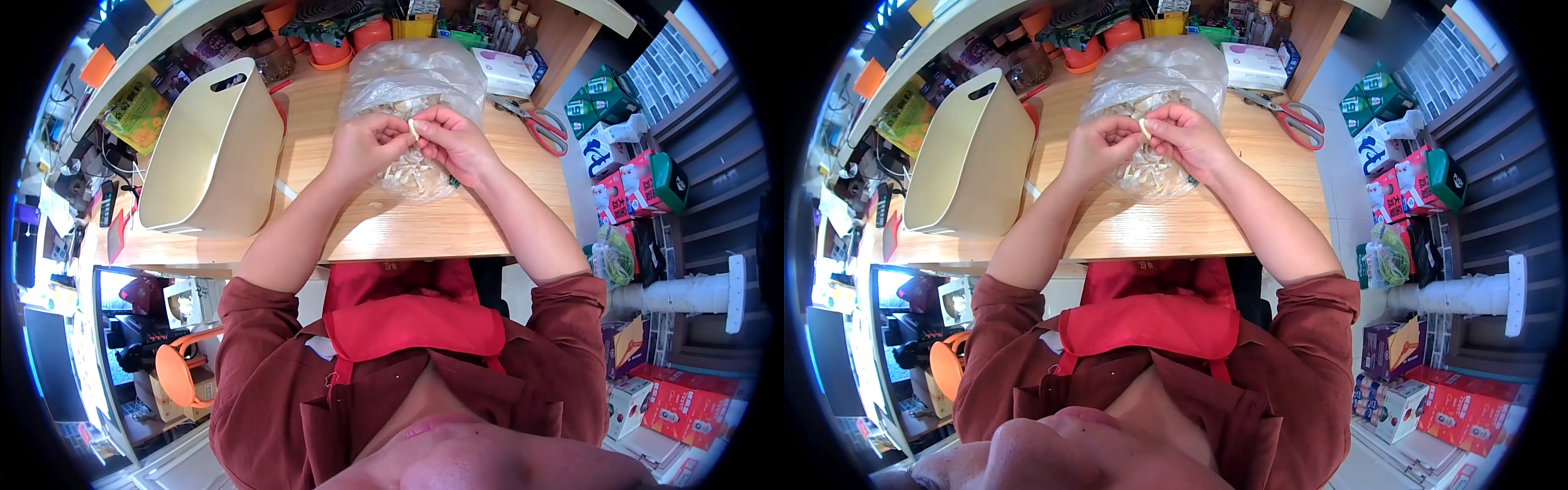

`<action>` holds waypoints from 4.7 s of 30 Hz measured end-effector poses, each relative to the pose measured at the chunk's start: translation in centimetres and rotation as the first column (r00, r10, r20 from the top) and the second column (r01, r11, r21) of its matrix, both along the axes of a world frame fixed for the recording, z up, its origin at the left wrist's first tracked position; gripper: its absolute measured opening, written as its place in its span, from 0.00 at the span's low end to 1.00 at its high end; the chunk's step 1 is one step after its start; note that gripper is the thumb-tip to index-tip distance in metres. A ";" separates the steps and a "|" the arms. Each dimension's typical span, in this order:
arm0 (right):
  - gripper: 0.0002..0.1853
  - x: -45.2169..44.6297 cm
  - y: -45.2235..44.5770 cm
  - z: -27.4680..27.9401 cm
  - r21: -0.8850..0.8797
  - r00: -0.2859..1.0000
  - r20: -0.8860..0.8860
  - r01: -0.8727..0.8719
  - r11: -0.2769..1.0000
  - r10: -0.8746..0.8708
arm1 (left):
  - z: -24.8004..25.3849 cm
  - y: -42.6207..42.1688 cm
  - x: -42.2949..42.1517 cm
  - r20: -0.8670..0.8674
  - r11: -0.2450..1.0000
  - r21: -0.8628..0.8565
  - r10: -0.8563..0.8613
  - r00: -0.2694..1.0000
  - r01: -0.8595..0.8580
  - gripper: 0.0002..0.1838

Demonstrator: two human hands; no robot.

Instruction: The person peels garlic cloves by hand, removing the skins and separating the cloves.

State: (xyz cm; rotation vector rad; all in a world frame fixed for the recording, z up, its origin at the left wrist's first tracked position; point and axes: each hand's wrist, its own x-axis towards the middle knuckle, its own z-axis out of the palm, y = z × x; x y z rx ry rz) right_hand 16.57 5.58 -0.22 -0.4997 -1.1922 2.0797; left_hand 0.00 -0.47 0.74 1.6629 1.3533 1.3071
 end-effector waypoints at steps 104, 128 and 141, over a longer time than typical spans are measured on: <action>0.10 -0.1 -0.5 0.7 0.146 0.994 0.103 0.028 0.989 -0.044 | -1.2 0.7 -0.7 -0.043 0.993 0.111 0.048 0.998 -0.043 0.06; 0.09 -0.1 -0.5 0.8 0.230 0.984 0.161 0.040 0.972 -0.078 | -0.4 0.4 -0.4 0.157 0.997 -0.082 0.024 0.987 -0.011 0.05; 0.10 0.0 0.0 0.5 0.215 0.984 0.146 0.069 0.974 -0.102 | -0.2 0.4 -0.4 -0.013 1.000 -0.020 -0.015 1.000 0.014 0.06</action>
